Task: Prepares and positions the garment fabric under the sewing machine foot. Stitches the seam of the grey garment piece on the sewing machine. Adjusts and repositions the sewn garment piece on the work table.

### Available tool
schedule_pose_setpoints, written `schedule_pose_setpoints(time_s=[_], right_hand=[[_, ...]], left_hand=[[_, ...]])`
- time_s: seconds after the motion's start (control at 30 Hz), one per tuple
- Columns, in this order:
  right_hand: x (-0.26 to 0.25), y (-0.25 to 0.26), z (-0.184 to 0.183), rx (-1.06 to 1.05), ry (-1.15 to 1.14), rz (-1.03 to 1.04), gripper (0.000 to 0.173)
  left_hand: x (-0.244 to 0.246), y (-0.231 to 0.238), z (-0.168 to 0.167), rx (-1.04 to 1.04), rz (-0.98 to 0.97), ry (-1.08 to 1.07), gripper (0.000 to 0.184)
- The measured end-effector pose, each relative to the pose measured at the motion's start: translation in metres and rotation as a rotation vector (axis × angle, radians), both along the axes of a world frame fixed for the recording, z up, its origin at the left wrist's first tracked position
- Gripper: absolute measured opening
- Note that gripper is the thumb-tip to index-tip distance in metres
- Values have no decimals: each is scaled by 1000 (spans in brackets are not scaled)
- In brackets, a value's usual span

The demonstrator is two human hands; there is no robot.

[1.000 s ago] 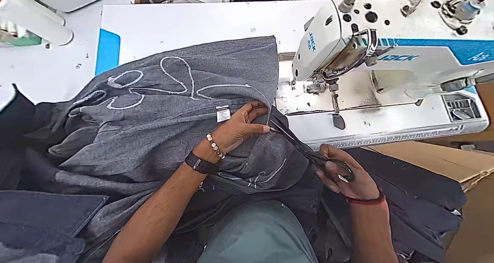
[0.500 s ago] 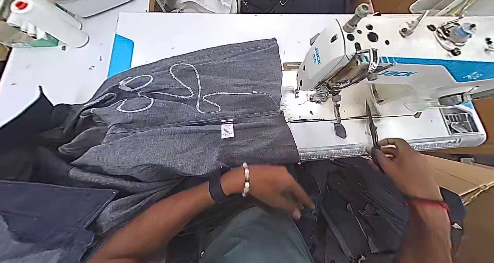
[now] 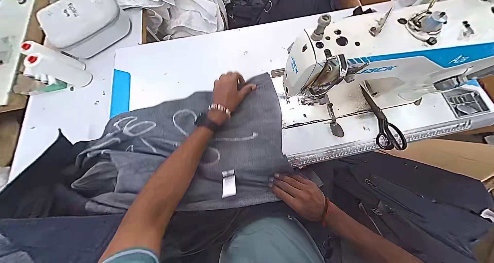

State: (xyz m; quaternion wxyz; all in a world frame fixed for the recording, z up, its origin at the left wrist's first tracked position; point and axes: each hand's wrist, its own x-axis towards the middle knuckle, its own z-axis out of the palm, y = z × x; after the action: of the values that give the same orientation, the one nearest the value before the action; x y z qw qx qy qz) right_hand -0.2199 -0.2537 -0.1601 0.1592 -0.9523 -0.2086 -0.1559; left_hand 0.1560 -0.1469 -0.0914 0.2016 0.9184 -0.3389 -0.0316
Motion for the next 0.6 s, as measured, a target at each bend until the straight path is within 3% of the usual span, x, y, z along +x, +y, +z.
schedule_pose_setpoints(time_s=[0.1,0.17,0.2,0.27,0.33,0.4,0.47,0.53,0.6], right_hand=[[3,20,-28,-39,543,-232,30],[39,34,-11,-62,1114,-417,33],[52,40,2,-66,1275,-465,35],[66,43,44,4,1365,-361,32],[56,32,85,227,1194,-231,31],[44,21,100,466,674,-451,30],[62,-2,99,444,290,-737,28],[84,-31,87,465,193,-833,40],[96,-45,74,640,176,-821,32]], left_hand=[[-91,33,-1,-51,-38,24,51],[-118,41,-14,-102,-31,1,47],[-127,45,-17,-126,-34,12,46],[-132,50,-17,-161,-34,43,44],[-135,52,-15,-170,-30,56,43],[-135,52,-16,-181,-40,61,42],[-137,52,-14,-189,-61,71,43],[-139,52,-14,-199,-79,84,43],[-143,52,-13,-199,-97,91,43]])
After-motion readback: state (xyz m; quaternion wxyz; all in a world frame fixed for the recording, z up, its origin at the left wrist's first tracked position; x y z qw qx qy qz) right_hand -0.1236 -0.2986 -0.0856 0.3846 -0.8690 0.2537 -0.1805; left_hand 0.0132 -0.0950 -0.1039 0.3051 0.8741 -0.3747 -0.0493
